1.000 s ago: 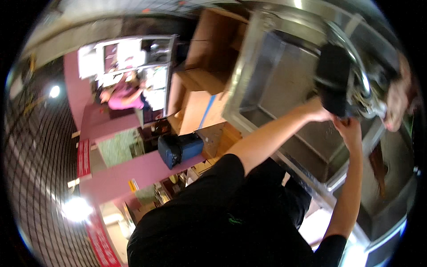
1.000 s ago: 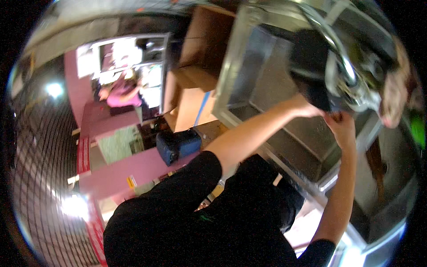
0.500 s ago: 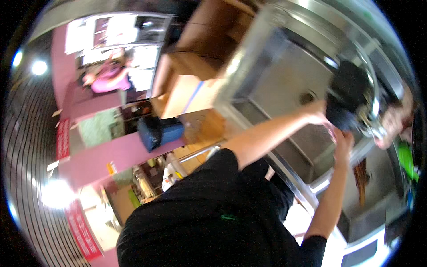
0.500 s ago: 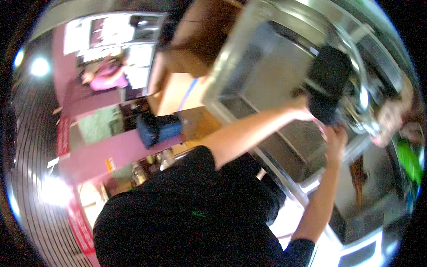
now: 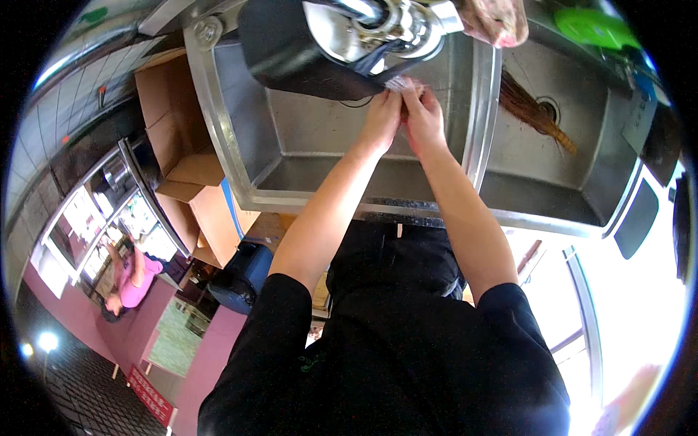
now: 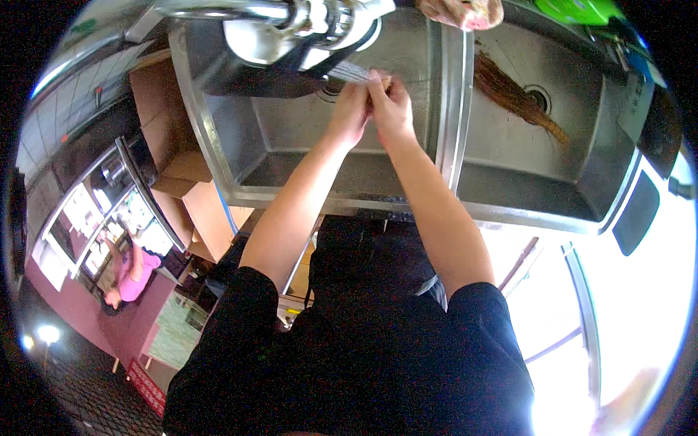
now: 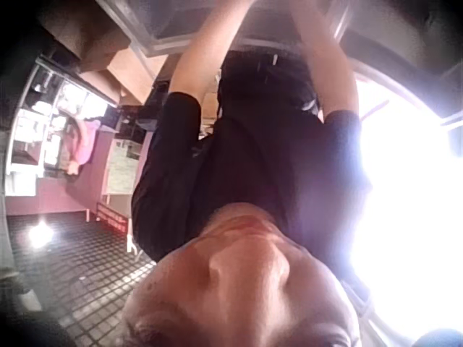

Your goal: The person peels and cleans cooked meat from a tray by hand, placing the processed pieces into a separate bowl. They periodically move to a sink to rinse the meat under running water before returning to the tray to continue the process.

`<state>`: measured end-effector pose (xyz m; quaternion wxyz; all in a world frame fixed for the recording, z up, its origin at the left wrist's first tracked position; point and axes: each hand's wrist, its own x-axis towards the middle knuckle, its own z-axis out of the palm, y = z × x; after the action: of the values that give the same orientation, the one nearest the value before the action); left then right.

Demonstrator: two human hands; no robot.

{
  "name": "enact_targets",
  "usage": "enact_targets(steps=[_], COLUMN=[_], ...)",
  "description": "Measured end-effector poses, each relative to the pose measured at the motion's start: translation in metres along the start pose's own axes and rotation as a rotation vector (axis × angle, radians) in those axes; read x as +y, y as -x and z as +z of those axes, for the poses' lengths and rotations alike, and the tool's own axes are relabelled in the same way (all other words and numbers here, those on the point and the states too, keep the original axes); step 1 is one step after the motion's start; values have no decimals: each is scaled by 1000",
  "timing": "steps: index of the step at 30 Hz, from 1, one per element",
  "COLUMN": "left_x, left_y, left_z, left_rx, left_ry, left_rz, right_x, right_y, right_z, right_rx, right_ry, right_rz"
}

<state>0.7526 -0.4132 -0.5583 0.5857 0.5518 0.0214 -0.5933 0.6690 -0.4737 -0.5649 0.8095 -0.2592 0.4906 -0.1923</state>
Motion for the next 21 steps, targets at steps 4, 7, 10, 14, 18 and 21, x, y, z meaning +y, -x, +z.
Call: enact_targets(steps=[4, 7, 10, 14, 18, 21], left_x=[6, 15, 24, 30, 2, 23], left_y=[8, 10, 8, 15, 8, 29], left_z=[22, 9, 5, 10, 18, 45], left_rx=[167, 133, 136, 294, 224, 340], left_ry=[-229, -473, -467, -554, -1260, -508], left_rz=[347, 333, 353, 143, 201, 222], right_x=[-9, -16, -28, 0, -9, 1], right_y=[-4, 3, 14, 3, 0, -16], right_z=[16, 22, 29, 18, 12, -17], right_rx=[-1, -47, -106, 3, 378, 263], right_ry=[14, -239, -350, -97, 243, -68], right_rz=[-63, 33, 80, 39, 202, 248])
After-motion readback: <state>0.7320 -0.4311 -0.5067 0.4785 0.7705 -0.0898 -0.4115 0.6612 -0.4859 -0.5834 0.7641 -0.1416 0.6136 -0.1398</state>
